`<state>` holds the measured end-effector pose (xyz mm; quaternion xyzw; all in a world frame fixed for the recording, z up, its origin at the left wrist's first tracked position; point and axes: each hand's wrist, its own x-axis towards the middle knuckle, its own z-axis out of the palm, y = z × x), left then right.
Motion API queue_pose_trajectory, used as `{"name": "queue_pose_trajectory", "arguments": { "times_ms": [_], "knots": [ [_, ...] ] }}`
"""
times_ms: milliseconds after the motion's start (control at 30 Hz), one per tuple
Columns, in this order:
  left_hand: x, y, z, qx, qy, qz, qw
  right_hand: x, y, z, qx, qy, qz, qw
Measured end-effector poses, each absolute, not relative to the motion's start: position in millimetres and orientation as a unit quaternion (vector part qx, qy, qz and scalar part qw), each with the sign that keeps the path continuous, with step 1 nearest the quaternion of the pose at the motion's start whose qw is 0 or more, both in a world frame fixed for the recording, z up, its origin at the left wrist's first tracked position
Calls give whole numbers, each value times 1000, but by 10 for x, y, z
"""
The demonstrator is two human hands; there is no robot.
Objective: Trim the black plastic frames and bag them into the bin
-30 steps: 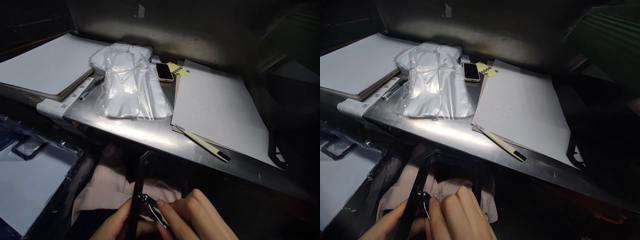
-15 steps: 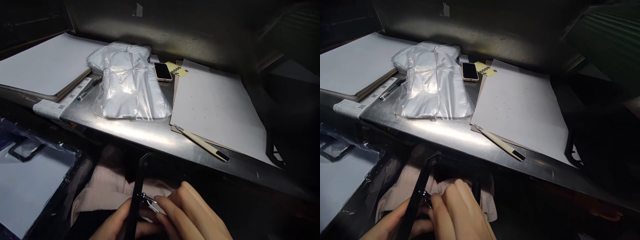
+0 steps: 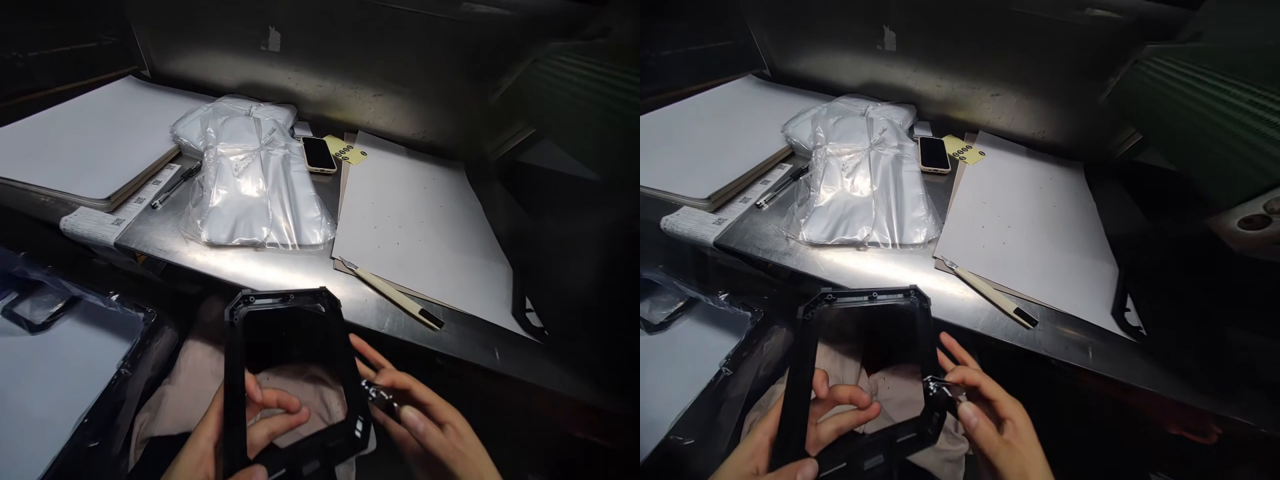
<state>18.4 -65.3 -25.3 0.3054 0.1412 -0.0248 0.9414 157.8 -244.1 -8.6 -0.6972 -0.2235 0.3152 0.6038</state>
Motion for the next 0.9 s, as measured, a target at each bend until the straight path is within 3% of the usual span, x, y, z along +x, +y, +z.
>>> {"name": "queue_pose_trajectory", "arguments": {
  "times_ms": [133, 333, 533, 667, 767, 900],
  "knots": [
    [207, -681, -326, 303, 90, -69, 946, 1583, -2340, -137, -723, -154, 346, 578],
    [234, -381, -283, 341, 43, -249, 905, 2003, -2402, 123, -690, -405, 401, 447],
    [490, -222, -238, 363, 54, -375, 851, 1990, -2201, 254, -650, -493, 466, 342],
    [446, -282, -212, 380, 73, -361, 849, 1976, -2225, 278, -683, -496, 371, 387],
    [305, -378, -139, 419, 95, -281, 858, 1893, -2309, 322, -770, -415, 202, 440],
    [183, -513, -34, 423, 103, -208, 876, 1615, -2328, 290, -810, -450, 27, 374]
  ]
}}
